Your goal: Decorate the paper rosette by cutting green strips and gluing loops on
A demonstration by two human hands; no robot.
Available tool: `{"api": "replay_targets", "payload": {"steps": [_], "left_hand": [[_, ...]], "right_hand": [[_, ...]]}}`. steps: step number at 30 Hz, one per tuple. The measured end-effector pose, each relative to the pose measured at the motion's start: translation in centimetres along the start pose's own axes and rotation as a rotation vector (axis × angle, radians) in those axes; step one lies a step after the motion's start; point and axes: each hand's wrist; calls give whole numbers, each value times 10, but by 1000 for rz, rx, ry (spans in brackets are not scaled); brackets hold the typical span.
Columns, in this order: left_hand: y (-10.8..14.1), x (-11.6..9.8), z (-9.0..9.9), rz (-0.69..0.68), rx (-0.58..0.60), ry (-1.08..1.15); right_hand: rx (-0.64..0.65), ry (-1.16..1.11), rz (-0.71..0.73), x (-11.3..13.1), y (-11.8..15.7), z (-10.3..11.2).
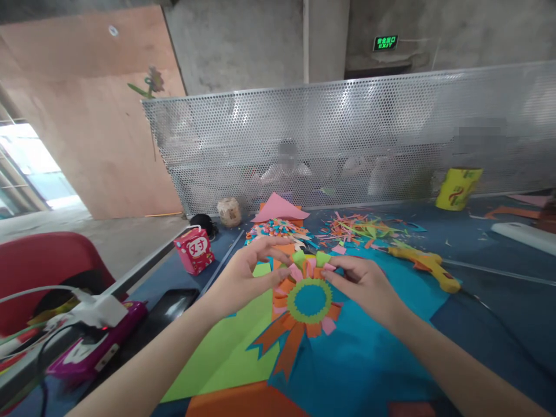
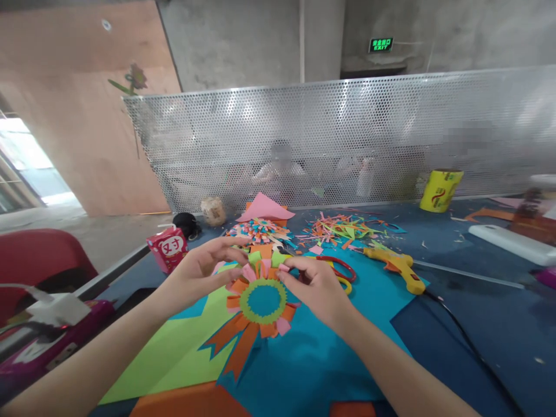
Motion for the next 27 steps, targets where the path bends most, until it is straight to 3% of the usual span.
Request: {"api": "replay_targets", "payload": {"steps": [8,16,27], "left_hand": [[-5,1,8,-80,-70,-119],[-5,4,7,-38,-169,-135],[3,-6,11,-150,-105,-307]], "right_hand": [[57,-30,-23,2,1,1],[49,-53,-13,2,0,1],[63,-68,-15,2,-1,2]]}}
Point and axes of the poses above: each hand's wrist, its own y-axis away from the middle knuckle, its own z-axis out of the back of the hand, x = y × z, and after that the axes turned 15 degrees about z, right-handed
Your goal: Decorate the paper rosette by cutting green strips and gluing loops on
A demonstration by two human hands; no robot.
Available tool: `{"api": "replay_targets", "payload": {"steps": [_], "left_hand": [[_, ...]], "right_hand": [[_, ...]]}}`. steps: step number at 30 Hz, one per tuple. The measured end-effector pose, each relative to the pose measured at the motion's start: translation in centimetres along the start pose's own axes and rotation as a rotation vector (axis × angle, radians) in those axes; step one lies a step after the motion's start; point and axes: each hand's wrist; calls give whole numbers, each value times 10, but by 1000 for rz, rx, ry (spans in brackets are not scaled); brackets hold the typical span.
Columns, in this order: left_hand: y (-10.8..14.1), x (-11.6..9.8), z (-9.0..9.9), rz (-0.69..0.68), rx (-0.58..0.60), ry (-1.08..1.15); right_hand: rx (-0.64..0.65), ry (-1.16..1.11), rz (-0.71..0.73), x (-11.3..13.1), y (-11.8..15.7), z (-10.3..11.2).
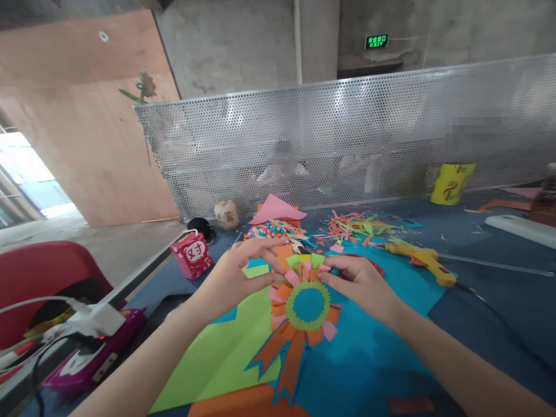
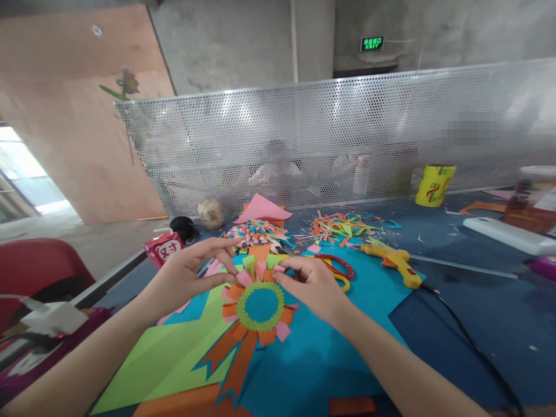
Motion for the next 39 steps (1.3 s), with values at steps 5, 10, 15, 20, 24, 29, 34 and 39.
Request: {"api": "replay_targets", "payload": {"steps": [5,10,15,20,24,29,34,39], "left_hand": [[0,-3,2,-108,13,-149],[0,-4,2,-143,-25,-234],[1,-5,0,-208,-84,-258],[2,-7,2,-251,-106,-290],[2,-10,4,-221,-62,-291],[1,-9,4,-211,-71,-304],[1,-6,4,-189,-72,-294],[2,-6,3,-198,-103,-291]], "right_hand": [[1,-12,17,0,0,0],[-25,0,40,-1,0,0],[-30,-2,65,-1,0,0],[-31,0,76,-2,0,0],[-45,0,75,-2,0,0],[-38,4,74,0,0,0],[-36,9,80,0,0,1],[-35,16,89,-1,1,1]]}}
Point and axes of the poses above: each hand's wrist, its own y-axis away from the middle knuckle, its own z-axis out of the back of the hand, x = y × z, and after that the axes turned 15 degrees about z, right-handed
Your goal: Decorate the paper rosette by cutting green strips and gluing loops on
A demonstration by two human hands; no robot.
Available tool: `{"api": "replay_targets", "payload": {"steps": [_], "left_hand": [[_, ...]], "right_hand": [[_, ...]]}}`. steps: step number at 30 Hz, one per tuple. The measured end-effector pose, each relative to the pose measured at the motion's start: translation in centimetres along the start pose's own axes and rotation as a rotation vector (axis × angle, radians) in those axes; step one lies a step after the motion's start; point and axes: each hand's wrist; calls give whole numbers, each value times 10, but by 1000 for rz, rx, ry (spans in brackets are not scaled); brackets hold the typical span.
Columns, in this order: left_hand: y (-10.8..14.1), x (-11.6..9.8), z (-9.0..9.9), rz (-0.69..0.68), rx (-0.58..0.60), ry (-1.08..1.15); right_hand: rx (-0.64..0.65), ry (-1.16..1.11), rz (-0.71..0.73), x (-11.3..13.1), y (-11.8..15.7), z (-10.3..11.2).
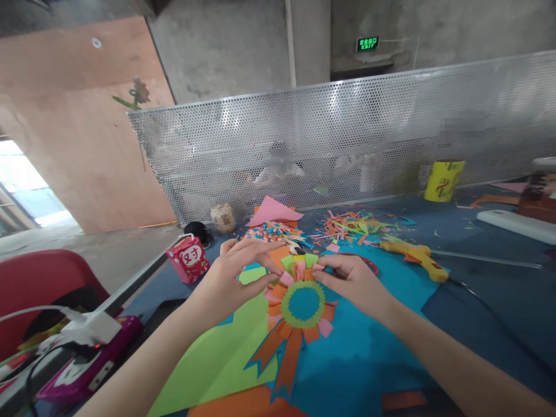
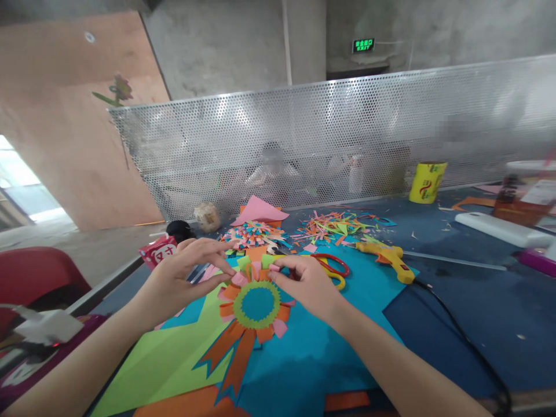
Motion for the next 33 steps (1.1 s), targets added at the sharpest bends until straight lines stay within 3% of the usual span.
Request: {"api": "replay_targets", "payload": {"steps": [8,13,17,24,29,33], "left_hand": [[3,2,-2,145,104,237],[2,7,1,203,78,417],[-5,0,4,249,51,377],[-29,-18,-1,206,226,177],[-40,-17,-9,278,366,287],[-41,-13,-11,342,295,458]], "right_hand": [[16,-18,-7,0,0,-1],[24,-15,-25,0,0,0],[59,-11,-3,0,1,0],[77,9,-18,-1,1,-2],[80,-3,-46,0,-1,-1],[78,-31,-51,-1,-2,0]]}}
Point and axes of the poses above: each hand's wrist, its own y-axis away from the middle knuckle, its own z-axis out of the back of the hand, x = y × z, and after that the axes turned 15 degrees about z, right-handed
